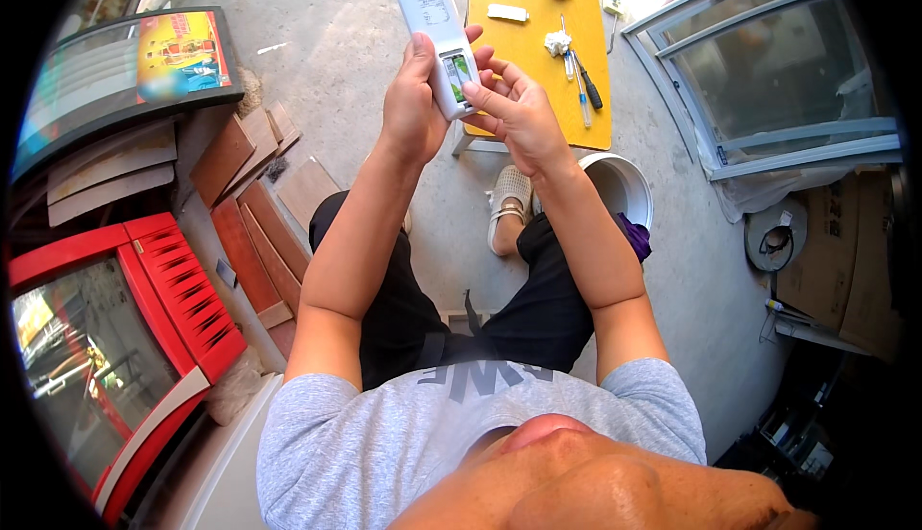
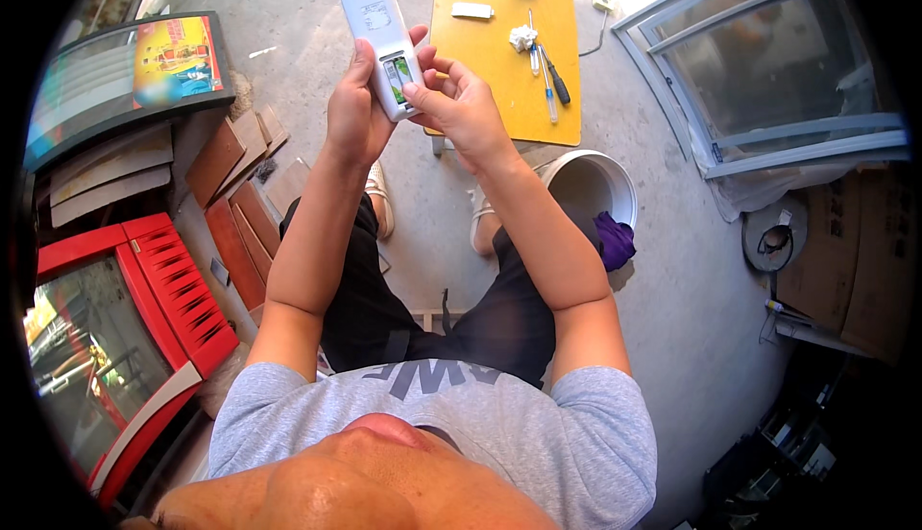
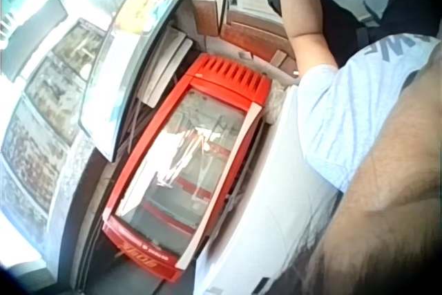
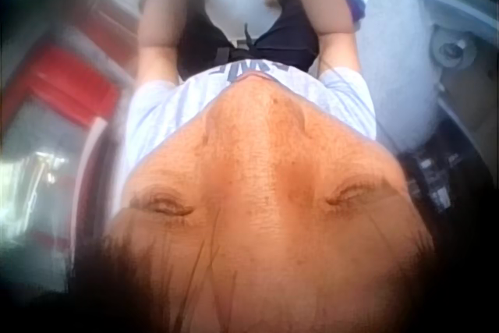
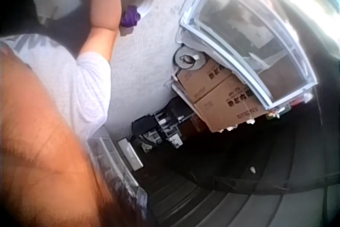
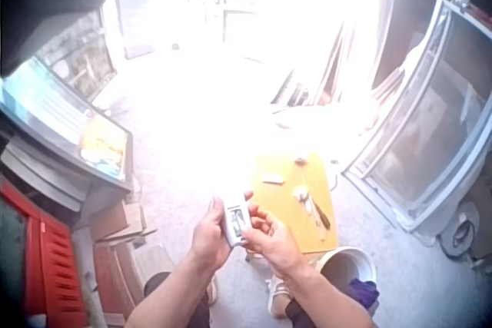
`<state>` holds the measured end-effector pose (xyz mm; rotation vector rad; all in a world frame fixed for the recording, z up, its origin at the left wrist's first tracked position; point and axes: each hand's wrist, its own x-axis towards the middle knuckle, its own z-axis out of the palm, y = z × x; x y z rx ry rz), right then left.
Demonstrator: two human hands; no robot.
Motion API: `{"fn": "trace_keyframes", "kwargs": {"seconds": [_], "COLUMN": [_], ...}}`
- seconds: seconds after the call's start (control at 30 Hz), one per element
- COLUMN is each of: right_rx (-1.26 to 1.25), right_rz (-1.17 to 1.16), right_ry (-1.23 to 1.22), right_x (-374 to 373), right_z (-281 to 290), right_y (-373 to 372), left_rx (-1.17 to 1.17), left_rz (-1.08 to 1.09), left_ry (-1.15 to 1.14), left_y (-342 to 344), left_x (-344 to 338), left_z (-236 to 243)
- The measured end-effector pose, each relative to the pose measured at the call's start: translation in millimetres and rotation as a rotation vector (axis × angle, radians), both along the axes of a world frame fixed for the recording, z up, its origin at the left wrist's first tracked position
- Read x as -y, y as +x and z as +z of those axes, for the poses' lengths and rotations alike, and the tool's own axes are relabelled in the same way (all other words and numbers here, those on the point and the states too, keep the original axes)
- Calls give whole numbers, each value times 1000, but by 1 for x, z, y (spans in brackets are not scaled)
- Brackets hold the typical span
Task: The person cleans and reassembles a remote control. They use a small screwdriver and a cloth to wipe the internal components and then insert batteries into the back compartment.
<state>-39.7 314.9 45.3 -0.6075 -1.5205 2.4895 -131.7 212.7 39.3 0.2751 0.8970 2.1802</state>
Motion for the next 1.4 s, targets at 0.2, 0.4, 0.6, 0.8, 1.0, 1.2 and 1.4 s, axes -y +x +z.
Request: {"fn": "trace_keyframes", "kwargs": {"seconds": [0.2, 0.4, 0.6, 0.8, 1.0, 1.2, 1.4], "right_rx": [-25, -22, 35, -57, -157, -199, -181], "right_rz": [69, 33, -111, -35, -99, -139, -172], "right_ry": [-225, -111, 280, -120, -268, -297, -276], "right_x": [-13, -18, -6, -24, -22, -23, -30], "right_z": [4, -4, -13, -5, -8, -8, -12], "right_y": [-5, -5, -8, -4, -1, -1, -2], "left_rx": [-38, 30, -71, -888, -1452, -1470, -1219], "left_rz": [-36, -97, -87, 119, 381, 402, 252], "left_ry": [73, 90, -55, -538, -780, -765, -643], "left_y": [-4, 0, 0, 9, 27, 33, 33], "left_x": [-1, -5, -3, -2, -4, -3, 0], "left_z": [6, 3, -1, -10, -17, -10, -8]}}
